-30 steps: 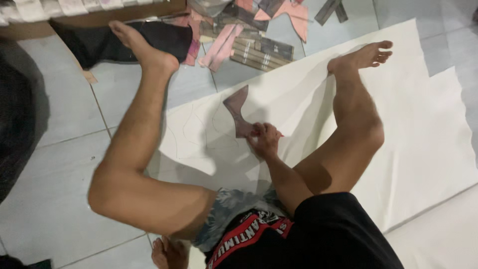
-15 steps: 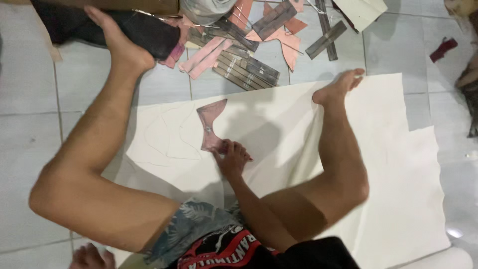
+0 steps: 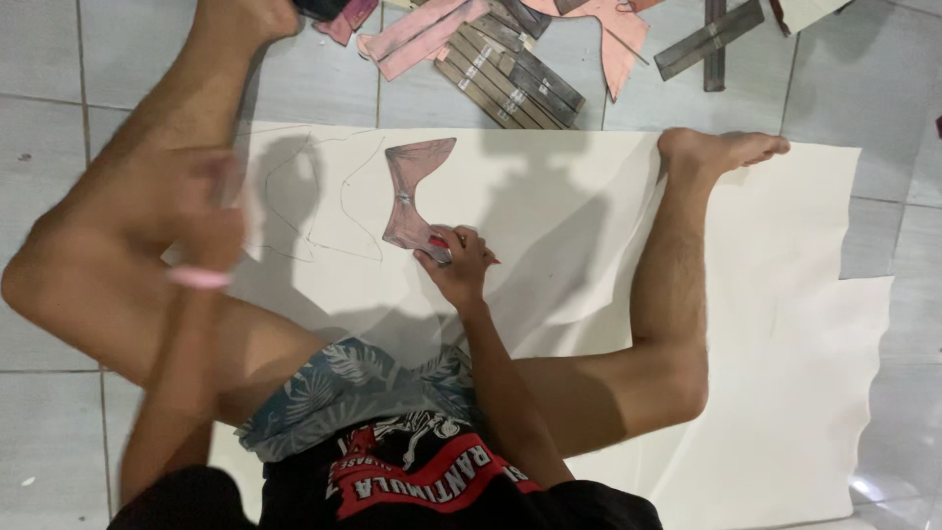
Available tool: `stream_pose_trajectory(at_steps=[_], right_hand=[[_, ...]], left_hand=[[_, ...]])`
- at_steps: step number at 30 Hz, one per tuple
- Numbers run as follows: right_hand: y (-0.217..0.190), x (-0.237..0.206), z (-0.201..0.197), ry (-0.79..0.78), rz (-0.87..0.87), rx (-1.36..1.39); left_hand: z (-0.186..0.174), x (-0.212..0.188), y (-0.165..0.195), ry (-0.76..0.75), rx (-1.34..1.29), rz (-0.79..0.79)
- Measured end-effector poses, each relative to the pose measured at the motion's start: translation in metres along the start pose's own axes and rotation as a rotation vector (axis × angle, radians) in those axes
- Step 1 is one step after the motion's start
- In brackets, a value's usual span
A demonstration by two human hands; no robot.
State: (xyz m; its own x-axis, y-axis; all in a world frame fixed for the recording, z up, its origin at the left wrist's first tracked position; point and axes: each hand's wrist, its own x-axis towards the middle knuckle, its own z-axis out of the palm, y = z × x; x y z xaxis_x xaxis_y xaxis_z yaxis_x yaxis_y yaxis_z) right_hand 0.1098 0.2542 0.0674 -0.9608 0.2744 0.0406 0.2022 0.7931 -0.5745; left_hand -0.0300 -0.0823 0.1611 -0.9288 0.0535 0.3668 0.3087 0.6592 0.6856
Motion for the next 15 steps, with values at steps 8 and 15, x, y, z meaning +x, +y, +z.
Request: stream_pose_trajectory(at_steps=[8,15], right_hand=[[-0.001,0.003,0.005,0.011,-0.066,-0.012],[-0.004,-0.002,0.01,0.041,-0.07,-0.058]], left_hand=[[0.139,-0.003,0.048,-0.34,-0.101,0.171],[0.139,-0.001,0.024,-0.42,-0.047,0.042]])
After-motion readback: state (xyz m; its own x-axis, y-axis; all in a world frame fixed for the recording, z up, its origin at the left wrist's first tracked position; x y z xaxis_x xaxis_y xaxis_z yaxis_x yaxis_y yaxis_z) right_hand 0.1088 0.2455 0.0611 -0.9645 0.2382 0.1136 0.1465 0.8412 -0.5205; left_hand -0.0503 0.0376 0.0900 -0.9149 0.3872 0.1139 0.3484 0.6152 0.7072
